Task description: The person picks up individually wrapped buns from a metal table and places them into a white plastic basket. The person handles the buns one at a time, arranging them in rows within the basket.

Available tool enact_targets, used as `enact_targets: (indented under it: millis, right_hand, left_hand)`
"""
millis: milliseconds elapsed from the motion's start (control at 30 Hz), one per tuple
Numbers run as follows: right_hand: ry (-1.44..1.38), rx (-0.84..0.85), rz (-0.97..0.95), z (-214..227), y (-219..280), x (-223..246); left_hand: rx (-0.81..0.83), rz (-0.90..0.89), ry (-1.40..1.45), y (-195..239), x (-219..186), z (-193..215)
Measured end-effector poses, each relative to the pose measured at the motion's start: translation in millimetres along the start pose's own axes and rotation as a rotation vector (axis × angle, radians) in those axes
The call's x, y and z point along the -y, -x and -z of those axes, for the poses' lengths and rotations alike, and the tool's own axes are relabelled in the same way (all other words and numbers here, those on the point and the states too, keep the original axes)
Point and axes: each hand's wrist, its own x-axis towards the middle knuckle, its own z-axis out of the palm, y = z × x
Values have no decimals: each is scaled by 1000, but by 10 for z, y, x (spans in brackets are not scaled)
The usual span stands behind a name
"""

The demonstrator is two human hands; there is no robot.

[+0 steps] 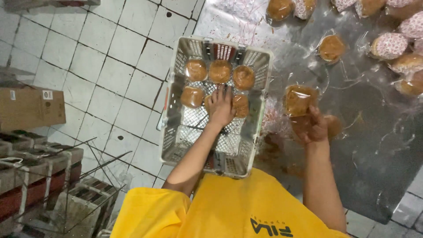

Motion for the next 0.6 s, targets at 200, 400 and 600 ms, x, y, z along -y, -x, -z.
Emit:
enact_targets:
  millis: [200,400,600]
  right_hand:
    - [537,91,3,-1517,656,-715]
    - [2183,338,428,-940,-114,-1675]
    - [2146,528,-160,-717,-844,-2096]
  left_hand:
    - [107,337,1642,624,634,91]
    - [167,416,1228,732,1448,-411]
    - [108,150,600,413,1597,-89]
